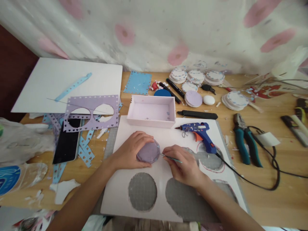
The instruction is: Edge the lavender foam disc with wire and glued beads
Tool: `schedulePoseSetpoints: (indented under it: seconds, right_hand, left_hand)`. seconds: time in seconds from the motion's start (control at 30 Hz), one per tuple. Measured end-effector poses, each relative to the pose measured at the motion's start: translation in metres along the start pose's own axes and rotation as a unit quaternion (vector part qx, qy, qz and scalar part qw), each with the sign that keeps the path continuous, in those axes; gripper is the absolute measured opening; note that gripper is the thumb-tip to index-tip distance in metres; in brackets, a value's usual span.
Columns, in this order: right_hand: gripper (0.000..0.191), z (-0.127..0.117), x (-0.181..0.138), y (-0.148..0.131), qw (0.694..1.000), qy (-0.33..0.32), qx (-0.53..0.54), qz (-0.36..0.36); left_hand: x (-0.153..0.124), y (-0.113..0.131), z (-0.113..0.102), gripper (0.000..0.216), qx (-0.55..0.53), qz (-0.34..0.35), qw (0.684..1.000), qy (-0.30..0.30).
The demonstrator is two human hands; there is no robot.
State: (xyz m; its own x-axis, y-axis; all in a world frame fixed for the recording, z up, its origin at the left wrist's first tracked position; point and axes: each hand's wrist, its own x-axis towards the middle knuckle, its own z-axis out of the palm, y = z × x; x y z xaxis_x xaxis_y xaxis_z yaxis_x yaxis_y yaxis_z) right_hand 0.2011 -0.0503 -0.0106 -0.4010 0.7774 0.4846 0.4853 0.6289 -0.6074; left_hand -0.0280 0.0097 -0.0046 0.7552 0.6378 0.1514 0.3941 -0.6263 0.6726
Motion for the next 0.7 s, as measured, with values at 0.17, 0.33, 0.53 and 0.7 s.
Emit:
schedulePoseSetpoints:
  seconds: [0.17,0.33,0.53,0.7]
  right_hand:
    - [0.020,-0.006,0.003,-0.001,0.999,0.038,0.027,0.028]
    - [0.025,-0.014,0.004,0.001,0.982,0.155,0.093,0.061]
    - [0.033,-0.016,0.008,0.001,0.947,0.272,0.146,0.089]
    - [0.028,-0.020,0.013,-0.001,0.942,0.298,0.135,0.075]
  left_hand:
    - [0.000,0.000,0.001,0.069,0.004,0.002,1.000,0.005]
    - [0.000,0.001,0.000,0.075,0.013,-0.001,1.000,-0.010]
    - [-0.005,0.004,-0.008,0.092,0.047,0.044,0.996,0.056]
    - [0.000,-0.008,-0.012,0.050,0.223,-0.053,0.942,0.245]
